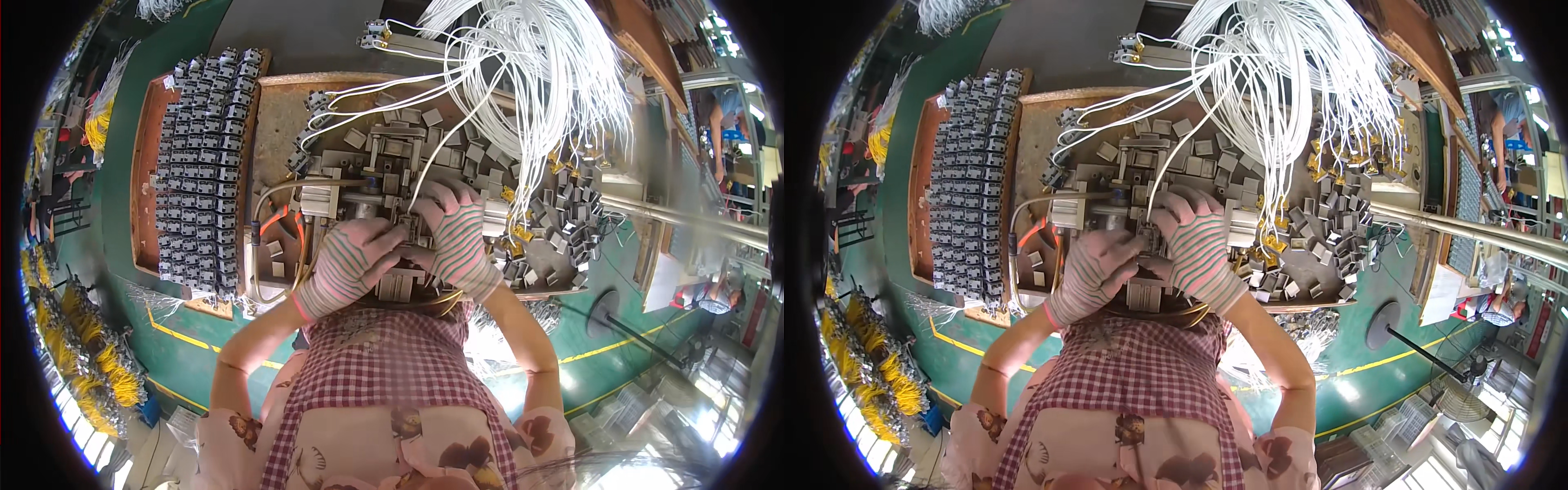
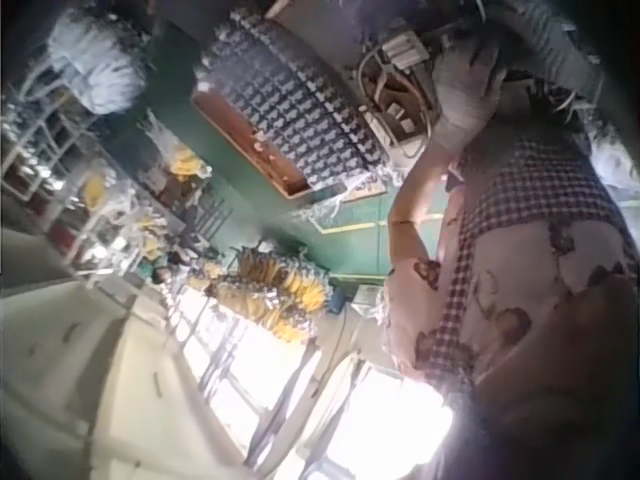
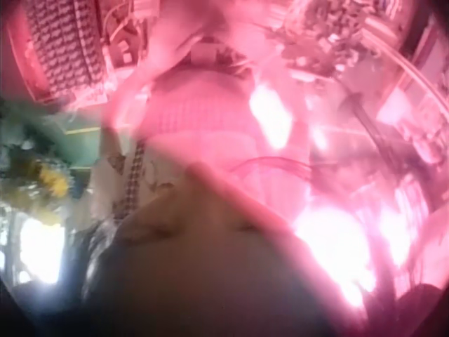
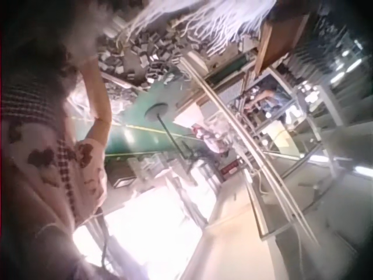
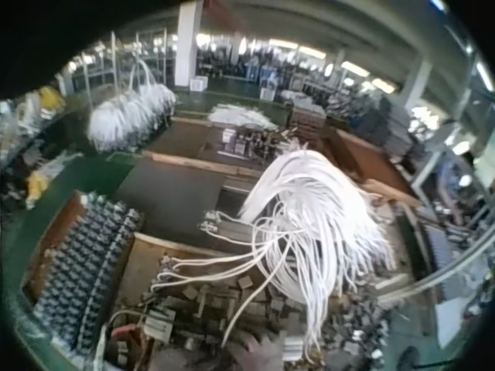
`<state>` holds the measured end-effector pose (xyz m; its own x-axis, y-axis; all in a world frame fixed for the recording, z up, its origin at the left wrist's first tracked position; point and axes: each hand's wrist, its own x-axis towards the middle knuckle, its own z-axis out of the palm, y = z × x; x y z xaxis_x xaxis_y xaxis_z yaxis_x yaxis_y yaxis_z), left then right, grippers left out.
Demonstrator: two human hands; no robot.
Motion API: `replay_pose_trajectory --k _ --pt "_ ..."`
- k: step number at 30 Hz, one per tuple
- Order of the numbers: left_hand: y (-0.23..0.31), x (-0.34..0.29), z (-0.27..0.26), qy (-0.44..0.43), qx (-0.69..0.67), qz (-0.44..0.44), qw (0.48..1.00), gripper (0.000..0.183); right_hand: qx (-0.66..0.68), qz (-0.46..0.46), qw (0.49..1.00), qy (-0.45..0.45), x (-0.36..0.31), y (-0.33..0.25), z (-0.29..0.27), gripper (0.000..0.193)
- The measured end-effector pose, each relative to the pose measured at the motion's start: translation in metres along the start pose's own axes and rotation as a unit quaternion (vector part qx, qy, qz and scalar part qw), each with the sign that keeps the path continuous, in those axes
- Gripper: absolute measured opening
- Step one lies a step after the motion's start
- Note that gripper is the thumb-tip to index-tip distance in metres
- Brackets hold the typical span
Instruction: Assembling small electronic components by inserting wires and parts into a fixture and handling wire bundles.
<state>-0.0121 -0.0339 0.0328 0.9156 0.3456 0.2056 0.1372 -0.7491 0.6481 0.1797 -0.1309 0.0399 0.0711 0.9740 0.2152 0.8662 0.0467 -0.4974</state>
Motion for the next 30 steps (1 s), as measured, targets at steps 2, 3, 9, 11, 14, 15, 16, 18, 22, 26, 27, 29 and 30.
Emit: replay_pose_trajectory --k 2,3,9,11,14,15,16,18,22,26,27,29,30 --pt "-0.004 -0.002 0.007 -0.003 0.036 0.01 0.999 0.043 -0.001 0.011 1.0 -0.002 0.001 -0.001 -0.001 0.069" --pt "-0.004 0.001 0.003 -0.032 0.084 0.04 0.995 0.042 0.009 0.005 1.0 0.009 -0.002 0.0 -0.001 0.068" --pt "-0.012 0.012 -0.004 -0.128 0.195 0.086 0.969 0.041 0.036 0.017 0.999 0.028 0.001 0.003 0.011 0.071" --pt "-0.014 0.01 -0.008 -0.081 0.193 0.159 0.965 0.04 0.051 0.007 0.999 0.017 -0.001 0.003 0.01 0.072" --pt "-0.014 0.008 -0.003 -0.095 0.218 0.134 0.962 0.039 0.005 0.016 0.999 0.041 -0.002 0.006 0.019 0.072" --pt "-0.018 0.007 0.004 -0.097 0.217 0.134 0.962 0.039 -0.007 0.025 0.999 0.025 -0.002 0.008 0.023 0.072" --pt "-0.023 0.007 0.015 -0.129 0.237 0.131 0.954 0.039 -0.006 0.026 0.999 0.024 -0.004 0.008 0.024 0.072" --pt "-0.028 0.011 0.02 -0.162 0.258 0.128 0.944 0.039 0.027 0.065 0.998 0.004 -0.006 0.009 0.024 0.074" --pt "-0.037 0.014 0.023 -0.178 0.274 0.166 0.93 0.038 0.022 0.088 0.995 0.034 -0.007 0.009 0.021 0.079" --pt "-0.044 0.017 0.015 -0.183 0.266 0.213 0.922 0.036 0.024 0.057 0.996 0.063 -0.007 0.009 0.027 0.075" --pt "-0.042 0.017 0.013 -0.185 0.265 0.212 0.922 0.036 0.024 0.058 0.996 0.064 -0.007 0.008 0.027 0.073" --pt "-0.039 0.018 0.012 -0.201 0.282 0.196 0.917 0.035 0.022 0.061 0.996 0.064 -0.006 0.006 0.026 0.072" --pt "-0.038 0.018 0.013 -0.201 0.281 0.197 0.918 0.035 0.016 0.064 0.996 0.056 -0.005 0.005 0.025 0.071"
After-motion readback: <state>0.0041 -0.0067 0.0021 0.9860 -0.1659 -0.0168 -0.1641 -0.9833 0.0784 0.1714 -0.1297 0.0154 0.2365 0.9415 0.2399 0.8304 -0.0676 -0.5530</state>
